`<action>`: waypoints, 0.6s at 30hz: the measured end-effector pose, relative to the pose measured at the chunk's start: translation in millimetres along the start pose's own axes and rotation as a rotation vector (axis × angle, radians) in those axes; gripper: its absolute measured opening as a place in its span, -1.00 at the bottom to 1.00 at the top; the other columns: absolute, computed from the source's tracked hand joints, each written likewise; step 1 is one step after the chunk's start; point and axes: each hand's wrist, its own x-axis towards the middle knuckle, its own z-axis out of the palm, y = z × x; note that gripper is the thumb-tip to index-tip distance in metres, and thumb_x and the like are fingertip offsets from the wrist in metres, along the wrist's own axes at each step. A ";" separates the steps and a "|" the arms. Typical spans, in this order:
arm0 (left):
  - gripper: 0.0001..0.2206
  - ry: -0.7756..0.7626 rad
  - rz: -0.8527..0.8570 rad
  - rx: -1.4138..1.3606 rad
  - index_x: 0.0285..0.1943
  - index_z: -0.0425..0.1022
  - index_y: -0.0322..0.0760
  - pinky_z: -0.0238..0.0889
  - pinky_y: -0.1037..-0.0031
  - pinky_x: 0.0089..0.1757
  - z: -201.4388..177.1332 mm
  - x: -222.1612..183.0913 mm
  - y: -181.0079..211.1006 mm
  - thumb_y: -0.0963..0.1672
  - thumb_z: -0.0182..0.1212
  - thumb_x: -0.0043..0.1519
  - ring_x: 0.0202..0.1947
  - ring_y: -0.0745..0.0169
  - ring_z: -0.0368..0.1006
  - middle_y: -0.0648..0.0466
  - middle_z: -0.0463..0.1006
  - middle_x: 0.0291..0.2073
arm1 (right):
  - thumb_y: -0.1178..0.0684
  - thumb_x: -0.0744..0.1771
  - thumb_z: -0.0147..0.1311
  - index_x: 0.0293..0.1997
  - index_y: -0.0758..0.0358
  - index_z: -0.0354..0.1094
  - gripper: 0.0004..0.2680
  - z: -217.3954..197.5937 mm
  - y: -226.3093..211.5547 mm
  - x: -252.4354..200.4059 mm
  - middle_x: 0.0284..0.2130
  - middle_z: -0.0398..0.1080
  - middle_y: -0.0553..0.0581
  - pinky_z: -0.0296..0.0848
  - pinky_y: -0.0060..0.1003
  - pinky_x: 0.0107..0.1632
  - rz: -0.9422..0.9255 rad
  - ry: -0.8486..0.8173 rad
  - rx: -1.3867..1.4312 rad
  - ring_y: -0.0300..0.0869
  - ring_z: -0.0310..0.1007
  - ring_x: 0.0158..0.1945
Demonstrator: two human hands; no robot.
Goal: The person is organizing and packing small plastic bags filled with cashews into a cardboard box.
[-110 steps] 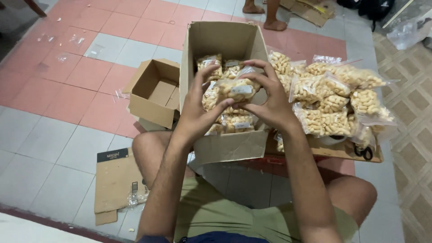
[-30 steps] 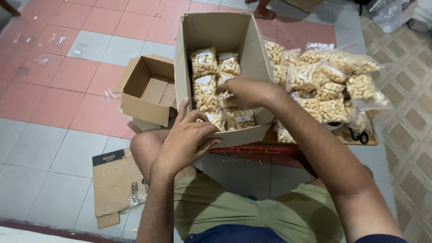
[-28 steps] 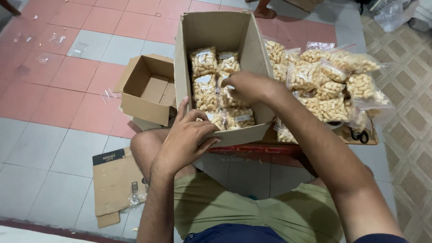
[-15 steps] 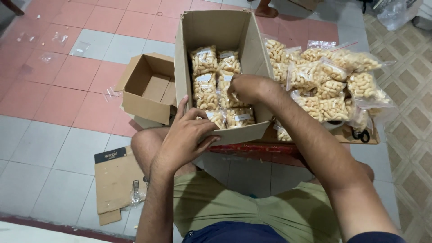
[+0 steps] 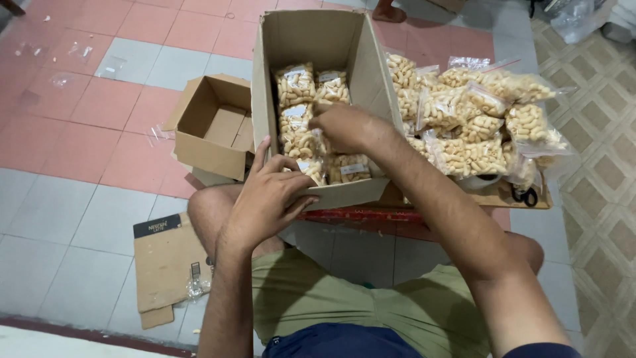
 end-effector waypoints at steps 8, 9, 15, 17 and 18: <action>-0.85 -0.002 -0.021 0.002 -0.09 0.67 -0.01 -0.36 -0.25 0.45 0.8 -3.2 1.5 -0.01 0.40 0.25 0.05 0.22 0.43 0.20 0.73 -0.28 | 0.06 0.34 0.18 0.49 -0.09 0.27 -0.53 65.5 5.7 31.2 0.27 0.41 0.15 0.53 0.32 0.17 -0.010 -0.284 -0.118 0.21 0.43 0.28; -0.85 -0.003 -0.023 0.006 -0.08 0.67 -0.01 -0.37 -0.24 0.46 1.0 -3.0 1.2 -0.01 0.40 0.25 0.05 0.22 0.43 0.20 0.74 -0.27 | 0.03 0.37 0.15 0.55 -0.06 0.17 -0.50 68.2 6.6 34.0 0.43 0.30 0.07 0.49 0.31 0.23 -0.032 -0.305 -0.209 0.19 0.27 0.44; -0.83 0.010 -0.019 0.015 -0.09 0.67 -0.03 -0.36 -0.26 0.45 2.5 -2.0 2.4 0.00 0.40 0.27 0.05 0.21 0.44 0.19 0.75 -0.27 | 0.02 0.39 0.14 0.47 -0.10 0.16 -0.57 37.7 -9.7 13.0 0.40 0.27 0.03 0.26 0.28 0.41 0.025 -0.328 -0.041 0.15 0.11 0.52; -0.85 0.015 -0.017 0.008 -0.10 0.67 -0.04 -0.36 -0.27 0.45 1.4 -1.5 3.3 -0.01 0.41 0.26 0.04 0.21 0.45 0.19 0.74 -0.28 | 0.03 0.38 0.18 0.52 -0.25 0.11 -0.51 48.9 -3.1 23.9 0.38 0.26 0.16 0.39 0.31 0.31 0.092 -0.320 0.044 0.27 0.23 0.42; -0.86 0.018 -0.018 0.002 -0.10 0.68 -0.04 -0.35 -0.28 0.45 0.3 -1.5 3.4 -0.03 0.41 0.25 0.04 0.21 0.45 0.18 0.74 -0.30 | 0.05 0.38 0.22 0.58 -0.40 0.06 -0.43 54.2 -0.2 30.2 0.35 0.25 0.29 0.51 0.33 0.21 0.155 -0.313 0.132 0.38 0.36 0.32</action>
